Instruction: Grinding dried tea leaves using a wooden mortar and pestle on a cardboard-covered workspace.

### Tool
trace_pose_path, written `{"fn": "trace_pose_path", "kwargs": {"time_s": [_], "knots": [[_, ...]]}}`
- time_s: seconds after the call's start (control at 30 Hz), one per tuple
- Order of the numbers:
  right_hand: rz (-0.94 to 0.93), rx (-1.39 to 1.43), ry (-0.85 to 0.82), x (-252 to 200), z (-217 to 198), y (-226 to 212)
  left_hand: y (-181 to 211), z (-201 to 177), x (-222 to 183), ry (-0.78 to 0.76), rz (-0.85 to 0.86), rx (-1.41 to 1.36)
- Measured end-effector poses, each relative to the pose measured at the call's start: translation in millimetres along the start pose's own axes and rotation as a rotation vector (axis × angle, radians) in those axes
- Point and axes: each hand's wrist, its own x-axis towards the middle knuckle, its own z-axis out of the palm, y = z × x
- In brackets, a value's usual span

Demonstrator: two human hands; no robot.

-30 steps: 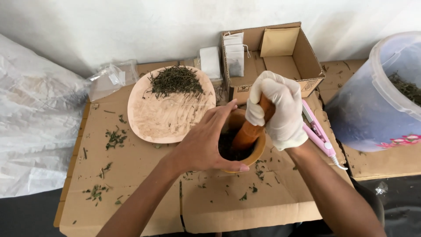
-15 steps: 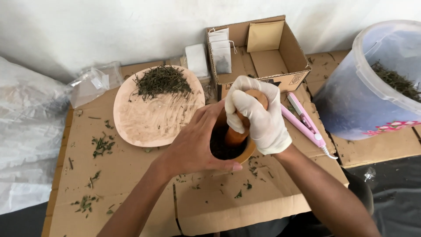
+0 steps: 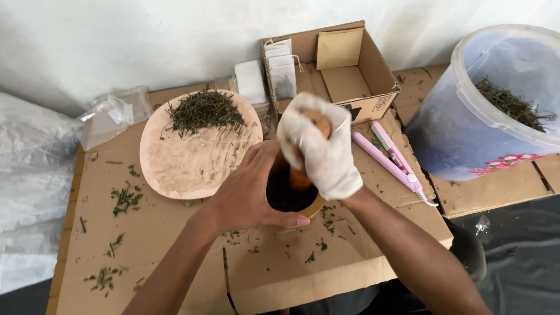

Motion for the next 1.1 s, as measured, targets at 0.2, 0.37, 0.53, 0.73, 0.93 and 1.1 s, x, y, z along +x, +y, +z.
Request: {"fn": "trace_pose_path", "kwargs": {"time_s": [0.2, 0.37, 0.53, 0.73, 0.93, 1.1], "knots": [[0.169, 0.470, 0.108, 3.9, 27.4, -15.3, -4.4, 0.5, 4.2, -0.030, -0.030, 0.026], [0.131, 0.260, -0.097, -6.1, 3.7, -38.9, -0.5, -1.0, 2.1, -0.012, -0.025, -0.016], [-0.196, 0.072, -0.023, -3.8, 18.3, -15.5, -3.4, 2.6, 4.2, -0.024, -0.011, -0.014], [0.111, 0.390, -0.055, -14.3, 17.3, -23.6, -9.6, 3.8, 1.5, -0.042, -0.048, 0.004], [0.010, 0.268, -0.027, -6.6, 16.8, -24.3, -9.1, 4.3, 2.1, -0.046, -0.071, 0.026], [-0.036, 0.424, -0.032, -22.0, 36.4, -16.9, -4.8, 3.7, 1.5, -0.041, 0.009, 0.020]]}}
